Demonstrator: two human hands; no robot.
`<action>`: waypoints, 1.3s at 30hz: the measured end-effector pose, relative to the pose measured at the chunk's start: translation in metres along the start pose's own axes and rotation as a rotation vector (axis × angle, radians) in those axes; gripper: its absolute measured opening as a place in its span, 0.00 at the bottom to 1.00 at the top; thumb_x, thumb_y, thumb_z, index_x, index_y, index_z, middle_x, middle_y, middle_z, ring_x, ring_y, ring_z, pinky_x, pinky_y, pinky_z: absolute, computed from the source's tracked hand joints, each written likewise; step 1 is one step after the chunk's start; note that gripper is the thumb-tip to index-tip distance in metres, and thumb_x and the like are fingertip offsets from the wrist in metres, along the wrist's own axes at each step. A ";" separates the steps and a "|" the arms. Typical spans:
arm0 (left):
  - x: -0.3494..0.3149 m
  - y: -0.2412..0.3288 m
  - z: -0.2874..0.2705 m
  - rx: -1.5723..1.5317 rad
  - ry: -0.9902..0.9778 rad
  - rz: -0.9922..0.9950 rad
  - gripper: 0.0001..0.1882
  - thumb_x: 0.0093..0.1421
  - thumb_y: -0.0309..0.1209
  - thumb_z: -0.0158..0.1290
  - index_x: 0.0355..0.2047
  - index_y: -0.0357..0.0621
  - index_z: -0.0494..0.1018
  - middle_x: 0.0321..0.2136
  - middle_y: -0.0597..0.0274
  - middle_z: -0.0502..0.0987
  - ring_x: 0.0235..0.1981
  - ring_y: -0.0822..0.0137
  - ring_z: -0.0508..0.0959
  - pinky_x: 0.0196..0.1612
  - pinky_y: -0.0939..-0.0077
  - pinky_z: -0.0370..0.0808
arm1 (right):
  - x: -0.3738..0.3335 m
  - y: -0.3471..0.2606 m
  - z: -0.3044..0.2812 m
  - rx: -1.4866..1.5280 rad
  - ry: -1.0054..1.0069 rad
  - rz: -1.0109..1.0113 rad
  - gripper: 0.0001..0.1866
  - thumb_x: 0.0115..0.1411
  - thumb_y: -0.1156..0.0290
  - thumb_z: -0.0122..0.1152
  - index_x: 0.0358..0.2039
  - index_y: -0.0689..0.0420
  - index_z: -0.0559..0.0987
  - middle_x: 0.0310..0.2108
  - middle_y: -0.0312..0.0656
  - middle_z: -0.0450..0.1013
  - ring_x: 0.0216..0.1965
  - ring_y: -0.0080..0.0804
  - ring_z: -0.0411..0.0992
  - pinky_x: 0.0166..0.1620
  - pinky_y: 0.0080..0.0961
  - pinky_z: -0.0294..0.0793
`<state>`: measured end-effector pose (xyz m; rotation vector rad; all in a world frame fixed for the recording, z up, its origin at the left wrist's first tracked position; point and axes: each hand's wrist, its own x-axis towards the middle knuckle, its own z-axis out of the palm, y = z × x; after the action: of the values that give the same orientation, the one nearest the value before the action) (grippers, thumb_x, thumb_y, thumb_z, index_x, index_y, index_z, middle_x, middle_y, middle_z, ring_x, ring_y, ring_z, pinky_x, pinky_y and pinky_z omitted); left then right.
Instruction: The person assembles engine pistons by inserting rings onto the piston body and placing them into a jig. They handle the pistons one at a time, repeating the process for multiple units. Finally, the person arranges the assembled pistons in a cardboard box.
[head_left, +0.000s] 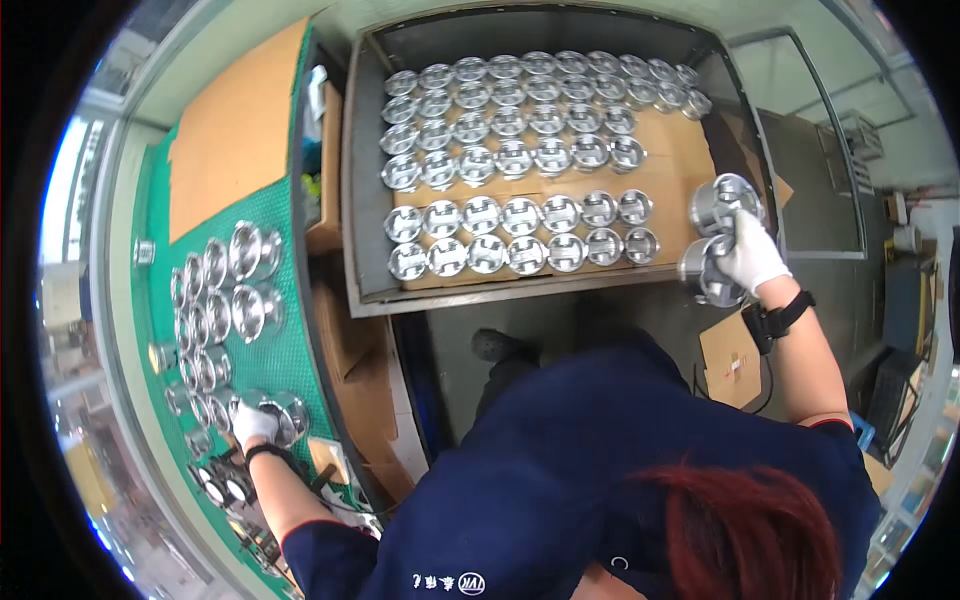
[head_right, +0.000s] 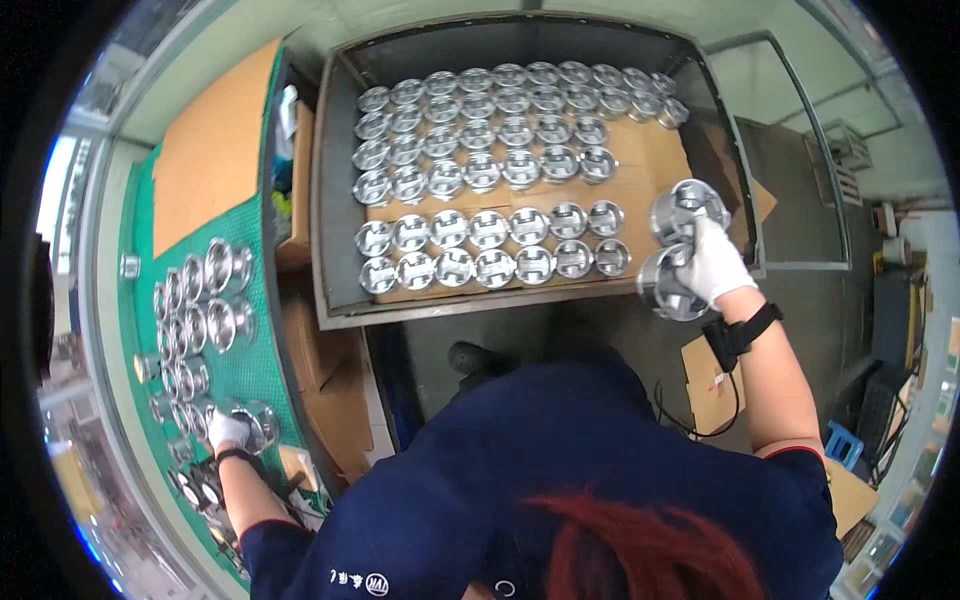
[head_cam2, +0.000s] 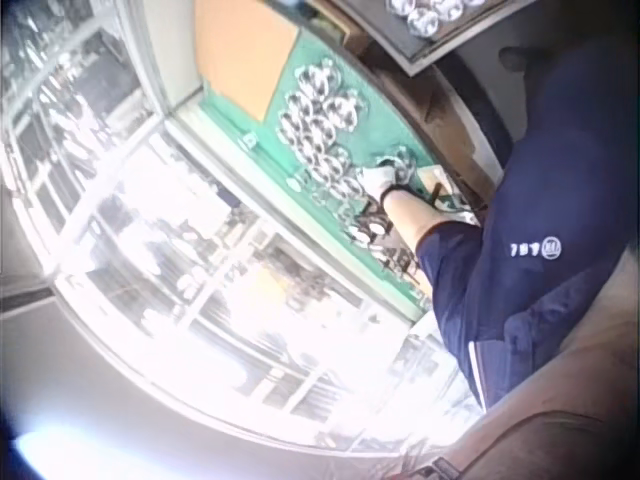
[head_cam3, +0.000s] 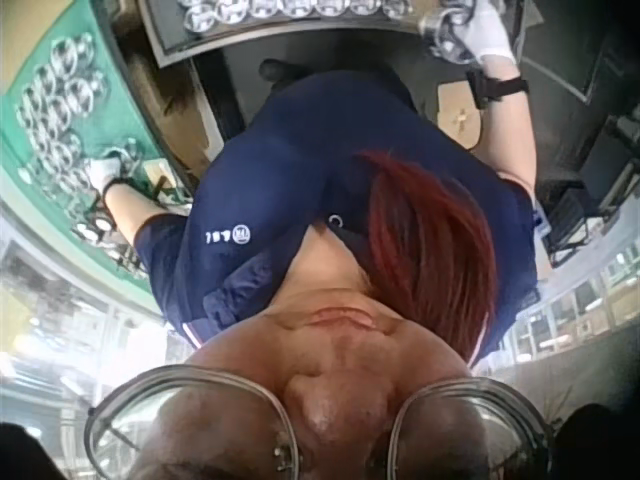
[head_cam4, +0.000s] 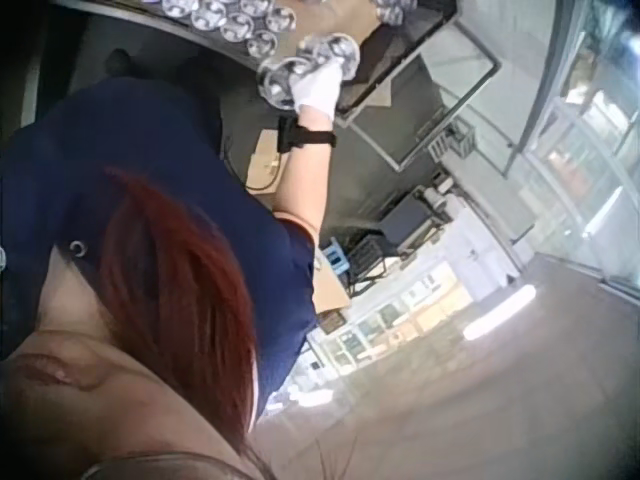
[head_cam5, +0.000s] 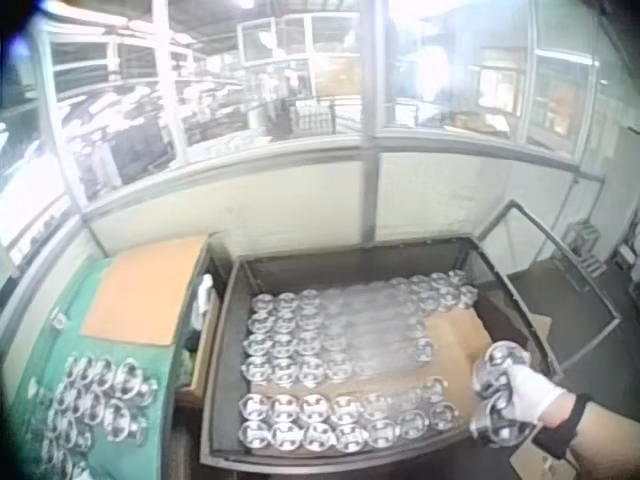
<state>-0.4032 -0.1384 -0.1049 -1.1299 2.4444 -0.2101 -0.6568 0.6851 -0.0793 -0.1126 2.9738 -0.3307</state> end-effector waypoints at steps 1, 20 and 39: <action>-0.004 -0.009 0.012 0.013 0.070 -0.010 0.28 0.54 0.39 0.61 0.53 0.36 0.72 0.49 0.38 0.78 0.54 0.42 0.77 0.58 0.58 0.74 | 0.007 0.027 -0.006 -0.016 0.019 0.053 0.23 0.53 0.72 0.62 0.49 0.64 0.73 0.43 0.62 0.75 0.46 0.60 0.75 0.50 0.44 0.76; -0.252 0.744 -0.162 -1.011 -0.352 0.824 0.16 0.60 0.25 0.50 0.48 0.32 0.76 0.40 0.47 0.84 0.44 0.53 0.84 0.48 0.63 0.81 | 0.259 0.364 0.107 0.126 -0.298 0.085 0.26 0.50 0.76 0.65 0.51 0.64 0.71 0.52 0.62 0.71 0.53 0.60 0.71 0.54 0.44 0.74; -0.182 1.151 0.072 0.464 0.092 1.267 0.29 0.58 0.34 0.54 0.60 0.38 0.66 0.43 0.52 0.80 0.43 0.55 0.81 0.41 0.55 0.75 | 0.401 0.373 0.238 0.232 -0.335 0.010 0.27 0.55 0.76 0.60 0.56 0.57 0.68 0.60 0.59 0.65 0.48 0.61 0.75 0.50 0.50 0.77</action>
<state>-1.0584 0.7562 -0.4700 0.6746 2.4883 -0.3727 -1.0371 0.9614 -0.4471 -0.1137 2.5843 -0.5893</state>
